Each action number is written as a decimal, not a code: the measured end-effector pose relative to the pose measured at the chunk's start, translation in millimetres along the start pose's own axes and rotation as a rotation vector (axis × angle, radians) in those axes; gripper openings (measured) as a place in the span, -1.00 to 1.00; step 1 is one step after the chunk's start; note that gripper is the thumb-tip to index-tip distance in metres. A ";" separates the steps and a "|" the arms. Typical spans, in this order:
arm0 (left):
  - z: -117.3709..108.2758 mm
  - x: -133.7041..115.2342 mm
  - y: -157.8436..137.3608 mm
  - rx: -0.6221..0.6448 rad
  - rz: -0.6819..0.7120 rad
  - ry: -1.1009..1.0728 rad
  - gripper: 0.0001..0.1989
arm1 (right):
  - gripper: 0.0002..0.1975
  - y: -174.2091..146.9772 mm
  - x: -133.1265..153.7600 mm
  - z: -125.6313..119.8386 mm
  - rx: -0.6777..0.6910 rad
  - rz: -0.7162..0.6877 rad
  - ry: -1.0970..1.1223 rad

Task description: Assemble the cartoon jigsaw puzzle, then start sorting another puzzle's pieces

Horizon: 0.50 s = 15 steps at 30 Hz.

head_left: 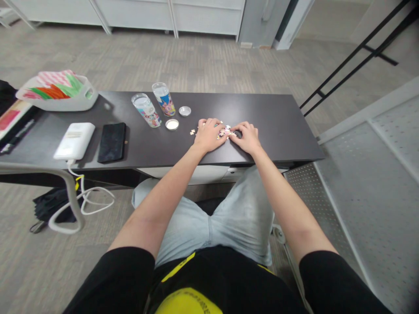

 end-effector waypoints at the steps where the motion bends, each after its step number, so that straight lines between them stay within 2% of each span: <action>1: 0.5 -0.1 0.7 -0.004 -0.005 -0.001 -0.62 | -0.71 1.8 -0.3 0.2 0.010 0.011 0.008; 12: -0.6 4.6 0.0 -0.020 -0.035 -0.046 -0.73 | -0.74 4.3 -2.7 -1.0 0.043 0.003 0.071; 15: -2.9 3.2 -0.1 -0.014 -0.009 -0.077 -0.84 | -0.64 4.5 -1.4 -1.8 0.058 -0.021 0.097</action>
Point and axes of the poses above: each hand's wrist, its own y-axis towards the middle knuckle, its own z-axis out of the palm, x = y × z, the point moved 7 cm from there along y, towards the middle knuckle, and after that the axes turned 11 degrees about z, right-handed, at the moved point
